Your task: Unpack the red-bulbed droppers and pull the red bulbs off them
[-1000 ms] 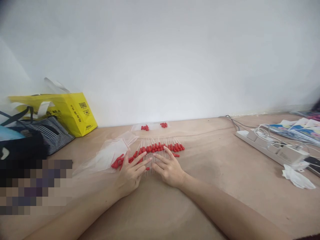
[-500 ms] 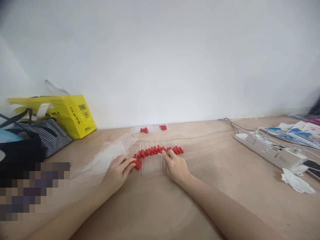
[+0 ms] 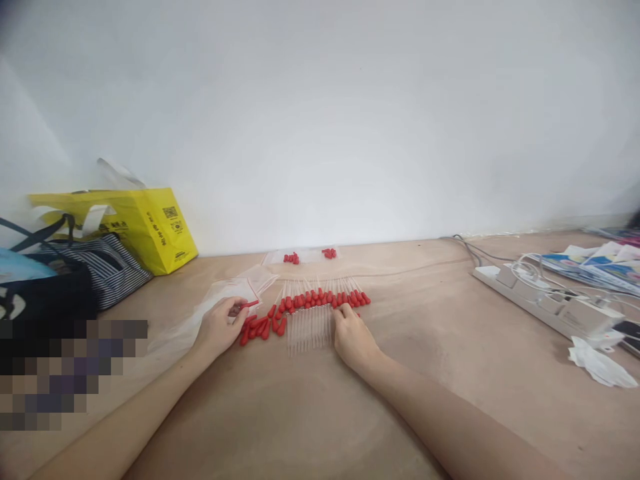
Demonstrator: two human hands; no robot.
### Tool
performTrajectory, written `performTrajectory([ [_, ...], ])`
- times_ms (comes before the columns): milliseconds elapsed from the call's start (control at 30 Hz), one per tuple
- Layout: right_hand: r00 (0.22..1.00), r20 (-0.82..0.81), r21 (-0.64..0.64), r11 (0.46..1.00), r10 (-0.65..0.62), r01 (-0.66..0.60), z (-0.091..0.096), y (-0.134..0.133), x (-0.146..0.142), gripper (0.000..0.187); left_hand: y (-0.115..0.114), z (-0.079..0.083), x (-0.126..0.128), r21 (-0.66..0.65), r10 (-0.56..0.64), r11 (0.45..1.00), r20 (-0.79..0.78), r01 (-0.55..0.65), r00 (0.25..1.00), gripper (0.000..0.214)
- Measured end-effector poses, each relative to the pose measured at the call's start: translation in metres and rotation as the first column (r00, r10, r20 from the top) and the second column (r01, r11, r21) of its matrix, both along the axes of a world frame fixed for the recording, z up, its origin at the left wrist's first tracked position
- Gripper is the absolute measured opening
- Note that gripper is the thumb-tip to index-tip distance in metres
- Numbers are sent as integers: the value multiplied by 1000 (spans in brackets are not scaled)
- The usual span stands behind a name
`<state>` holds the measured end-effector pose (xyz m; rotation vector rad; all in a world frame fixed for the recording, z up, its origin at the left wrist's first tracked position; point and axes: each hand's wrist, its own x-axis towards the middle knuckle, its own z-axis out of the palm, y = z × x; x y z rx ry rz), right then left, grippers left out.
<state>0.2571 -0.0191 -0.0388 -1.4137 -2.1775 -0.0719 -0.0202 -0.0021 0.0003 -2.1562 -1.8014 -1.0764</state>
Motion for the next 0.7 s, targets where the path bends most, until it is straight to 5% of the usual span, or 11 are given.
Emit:
performTrajectory([
  [333,990,-104,26,995,99,-97,0,-2,-5,20,-3,1,6,-41,51,998,-114,-56,992,23],
  [700,970,-198,75,989,138,-126,4,-3,1,23,15,19,55,-183,35,979,-252,-84,967,23],
])
